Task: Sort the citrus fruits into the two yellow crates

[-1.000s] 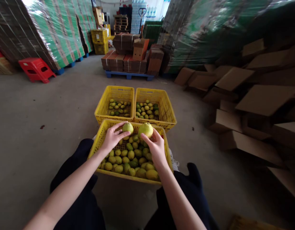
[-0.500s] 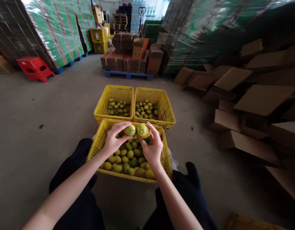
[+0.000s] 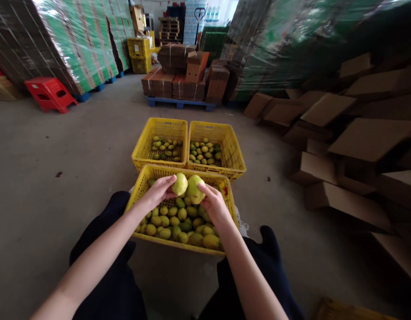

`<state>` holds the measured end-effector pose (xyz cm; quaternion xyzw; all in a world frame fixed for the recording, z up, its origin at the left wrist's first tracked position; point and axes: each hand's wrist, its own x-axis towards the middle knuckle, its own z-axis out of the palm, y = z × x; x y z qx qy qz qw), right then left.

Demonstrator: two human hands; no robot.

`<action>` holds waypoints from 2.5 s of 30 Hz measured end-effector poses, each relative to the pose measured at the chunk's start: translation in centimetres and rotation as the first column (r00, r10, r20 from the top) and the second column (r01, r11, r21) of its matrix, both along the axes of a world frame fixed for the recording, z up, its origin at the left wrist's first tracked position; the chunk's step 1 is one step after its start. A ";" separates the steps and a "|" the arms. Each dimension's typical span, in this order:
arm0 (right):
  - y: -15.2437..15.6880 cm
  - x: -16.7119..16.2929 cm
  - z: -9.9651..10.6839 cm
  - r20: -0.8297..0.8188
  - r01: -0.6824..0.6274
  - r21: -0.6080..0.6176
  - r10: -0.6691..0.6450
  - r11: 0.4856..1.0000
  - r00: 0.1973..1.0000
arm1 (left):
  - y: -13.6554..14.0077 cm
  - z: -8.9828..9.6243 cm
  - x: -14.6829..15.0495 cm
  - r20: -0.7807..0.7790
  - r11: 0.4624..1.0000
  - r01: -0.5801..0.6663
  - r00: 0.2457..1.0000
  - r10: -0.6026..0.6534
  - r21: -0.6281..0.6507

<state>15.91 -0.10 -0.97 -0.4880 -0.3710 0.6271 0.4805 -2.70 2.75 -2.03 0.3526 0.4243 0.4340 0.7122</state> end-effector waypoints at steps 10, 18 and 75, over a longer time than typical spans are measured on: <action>1.1 -0.5 -1.1 -0.197 -0.109 -0.351 0.040 0.930 0.979 | 0.1 -0.1 0.6 0.110 0.947 -0.079 0.987 0.118 -0.311; 0.9 -0.3 -0.9 -0.191 0.007 -0.231 -0.053 0.973 0.980 | 0.2 -0.5 0.4 0.137 0.967 -0.070 0.985 0.107 -0.246; -1.5 5.4 -2.9 -0.102 0.158 -0.295 -0.195 0.942 0.976 | 3.2 -3.9 -4.3 -0.441 1.000 -0.010 0.897 0.020 0.025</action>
